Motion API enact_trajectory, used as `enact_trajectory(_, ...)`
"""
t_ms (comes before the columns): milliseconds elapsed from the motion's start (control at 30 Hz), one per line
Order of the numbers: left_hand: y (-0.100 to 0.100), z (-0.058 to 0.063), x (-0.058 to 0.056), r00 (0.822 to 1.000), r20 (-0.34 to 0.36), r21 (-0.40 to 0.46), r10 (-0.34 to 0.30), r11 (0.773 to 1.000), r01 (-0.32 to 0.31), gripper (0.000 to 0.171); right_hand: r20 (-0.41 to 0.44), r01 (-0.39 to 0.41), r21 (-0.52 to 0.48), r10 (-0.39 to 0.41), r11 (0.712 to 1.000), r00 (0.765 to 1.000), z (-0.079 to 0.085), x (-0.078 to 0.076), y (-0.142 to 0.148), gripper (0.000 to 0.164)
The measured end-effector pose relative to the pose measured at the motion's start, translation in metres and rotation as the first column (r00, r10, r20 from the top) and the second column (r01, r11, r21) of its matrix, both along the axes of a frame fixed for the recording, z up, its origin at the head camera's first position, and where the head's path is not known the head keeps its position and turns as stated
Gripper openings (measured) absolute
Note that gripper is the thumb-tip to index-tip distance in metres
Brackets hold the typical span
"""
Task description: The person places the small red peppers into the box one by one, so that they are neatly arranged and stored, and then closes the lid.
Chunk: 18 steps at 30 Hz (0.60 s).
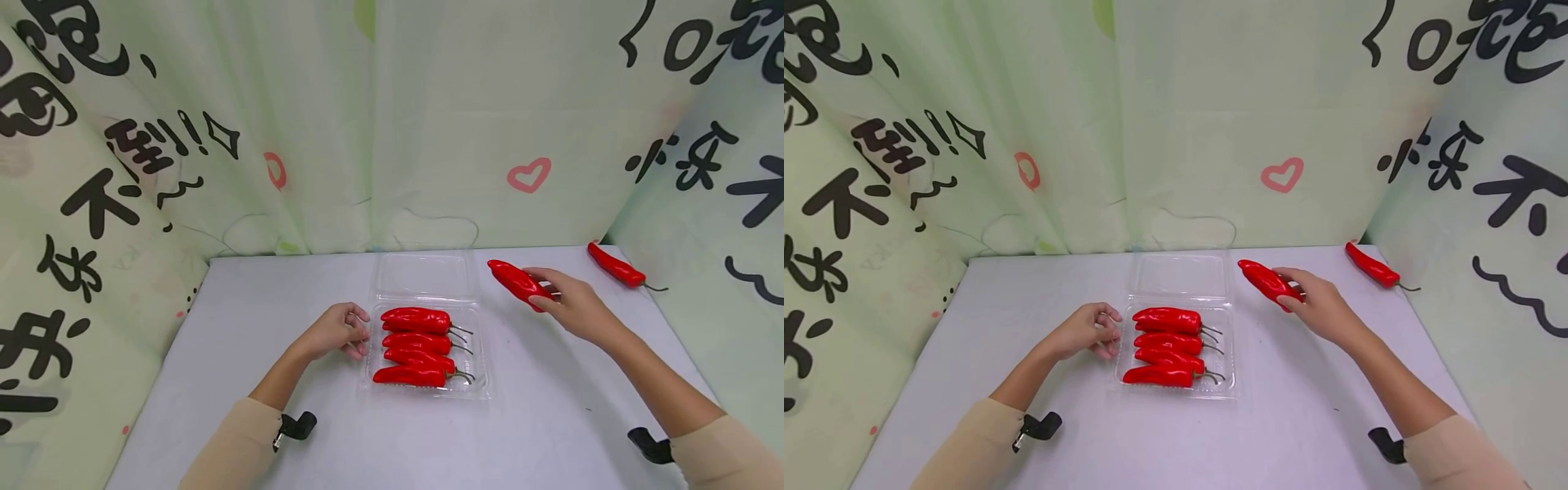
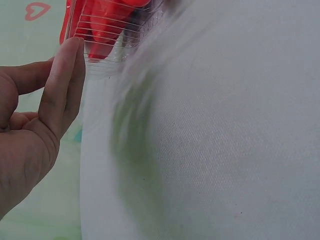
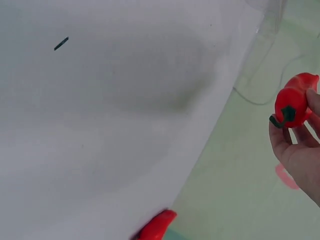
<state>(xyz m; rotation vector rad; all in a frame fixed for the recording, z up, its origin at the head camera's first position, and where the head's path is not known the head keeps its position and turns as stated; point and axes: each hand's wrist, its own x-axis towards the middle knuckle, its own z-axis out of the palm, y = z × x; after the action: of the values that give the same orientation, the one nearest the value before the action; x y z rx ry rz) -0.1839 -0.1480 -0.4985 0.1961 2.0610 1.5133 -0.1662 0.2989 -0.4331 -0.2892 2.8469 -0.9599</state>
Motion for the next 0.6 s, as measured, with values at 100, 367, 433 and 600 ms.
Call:
enact_trajectory(100,0.001,0.001,0.0,1.0,-0.001,-0.008,-0.003,1.0,0.003,0.029,-0.011,-0.022,-0.008,0.022,1.0,1.0,0.003,0.001,-0.011,0.063)
enact_trajectory(367,0.002,0.004,0.001,1.0,0.001,-0.03,0.002,1.0,-0.002,0.03,-0.027,-0.087,-0.024,0.086,0.996,0.996,0.005,0.002,-0.039,0.057)
enact_trajectory(433,0.003,0.004,0.001,1.0,0.007,-0.028,0.003,1.0,-0.003,0.029,-0.037,-0.103,-0.02,0.102,0.994,0.994,0.006,0.002,-0.045,0.057)
enact_trajectory(600,0.001,0.003,0.001,1.0,0.002,-0.028,0.003,1.0,-0.003,0.028,-0.056,-0.154,-0.015,0.153,0.988,0.987,0.008,0.002,-0.059,0.055)
